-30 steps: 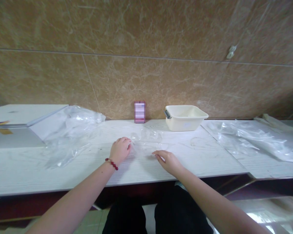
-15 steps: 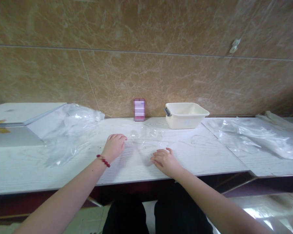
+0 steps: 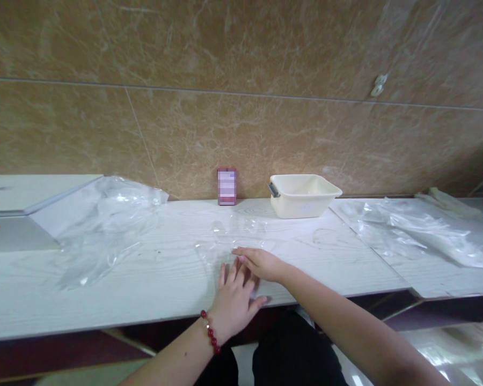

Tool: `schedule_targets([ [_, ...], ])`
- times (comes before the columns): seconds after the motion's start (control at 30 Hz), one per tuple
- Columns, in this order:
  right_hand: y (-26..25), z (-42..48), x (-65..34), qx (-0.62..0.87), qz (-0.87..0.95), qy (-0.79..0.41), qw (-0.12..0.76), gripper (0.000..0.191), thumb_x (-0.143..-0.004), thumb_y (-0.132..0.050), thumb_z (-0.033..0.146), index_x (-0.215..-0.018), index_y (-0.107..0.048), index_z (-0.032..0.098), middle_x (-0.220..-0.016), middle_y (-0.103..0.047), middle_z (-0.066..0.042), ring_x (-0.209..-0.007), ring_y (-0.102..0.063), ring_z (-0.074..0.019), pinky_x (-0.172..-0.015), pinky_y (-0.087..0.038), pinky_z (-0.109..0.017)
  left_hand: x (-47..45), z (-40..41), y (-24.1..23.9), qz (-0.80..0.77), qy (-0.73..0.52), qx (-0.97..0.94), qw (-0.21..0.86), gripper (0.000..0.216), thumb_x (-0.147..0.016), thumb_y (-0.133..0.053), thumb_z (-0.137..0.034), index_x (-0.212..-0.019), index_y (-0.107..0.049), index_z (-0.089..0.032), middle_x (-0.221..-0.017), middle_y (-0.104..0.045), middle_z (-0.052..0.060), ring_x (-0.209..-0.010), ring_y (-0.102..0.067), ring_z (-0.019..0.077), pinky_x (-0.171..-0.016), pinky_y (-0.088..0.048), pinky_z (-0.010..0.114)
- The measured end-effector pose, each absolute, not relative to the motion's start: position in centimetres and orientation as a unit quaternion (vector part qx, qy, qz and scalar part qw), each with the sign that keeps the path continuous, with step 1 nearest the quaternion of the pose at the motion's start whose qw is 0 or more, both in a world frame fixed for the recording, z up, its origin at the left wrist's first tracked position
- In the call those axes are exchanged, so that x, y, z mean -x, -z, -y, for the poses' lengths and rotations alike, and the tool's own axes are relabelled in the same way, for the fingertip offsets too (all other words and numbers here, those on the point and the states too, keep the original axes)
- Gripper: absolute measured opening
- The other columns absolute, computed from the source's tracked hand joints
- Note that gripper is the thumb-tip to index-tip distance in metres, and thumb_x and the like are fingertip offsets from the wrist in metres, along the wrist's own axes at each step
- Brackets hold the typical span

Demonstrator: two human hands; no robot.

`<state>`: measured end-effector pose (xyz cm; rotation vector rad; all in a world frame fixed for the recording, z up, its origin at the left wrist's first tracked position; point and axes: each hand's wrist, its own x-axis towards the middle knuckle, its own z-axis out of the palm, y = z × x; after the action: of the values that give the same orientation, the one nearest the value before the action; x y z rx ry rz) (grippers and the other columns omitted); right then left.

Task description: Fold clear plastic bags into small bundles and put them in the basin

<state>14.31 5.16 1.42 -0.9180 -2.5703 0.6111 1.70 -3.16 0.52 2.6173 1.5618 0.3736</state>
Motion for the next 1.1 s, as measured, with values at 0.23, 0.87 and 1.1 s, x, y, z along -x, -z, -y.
schedule_targets([
  [0.23,0.3,-8.7,-14.1,0.302,0.943,-0.12,0.076,0.043,-0.085,-0.024,0.033,-0.127,-0.029,0.022,-0.133,-0.028,-0.004,-0.123,-0.02,-0.0158,-0.1,-0.013,-0.039,-1.5,3.2,0.2,-0.512,-0.107,-0.851,0.047,0.058,-0.074,-0.022,-0.06,-0.125,-0.031,-0.031,-0.134,-0.026,0.01,-0.123,-0.013,0.0331,-0.088,-0.002,0.064],
  [0.87,0.4,-19.1,-14.1,0.374,0.922,-0.053,0.078,0.048,-0.081,-0.027,0.046,-0.127,-0.027,0.03,-0.135,-0.022,0.001,-0.125,-0.013,-0.0183,-0.099,-0.012,-0.039,-1.0,3.1,-0.3,-0.498,-0.104,-0.855,0.101,0.055,-0.073,-0.029,-0.059,-0.124,-0.026,-0.038,-0.137,-0.015,0.007,-0.123,-0.01,0.0343,-0.087,-0.002,0.065],
  [1.1,-1.6,-16.6,-15.7,0.532,0.783,-0.093,0.308,0.041,-0.083,-0.027,0.03,-0.119,-0.039,0.013,-0.118,-0.047,-0.009,-0.112,-0.038,-0.0156,-0.092,-0.031,-0.03,-0.7,3.0,-0.4,-0.505,-0.104,-0.849,0.114,0.044,-0.077,-0.027,-0.053,-0.119,-0.034,-0.042,-0.136,-0.02,0.003,-0.123,-0.013,0.0319,-0.088,-0.006,0.064],
])
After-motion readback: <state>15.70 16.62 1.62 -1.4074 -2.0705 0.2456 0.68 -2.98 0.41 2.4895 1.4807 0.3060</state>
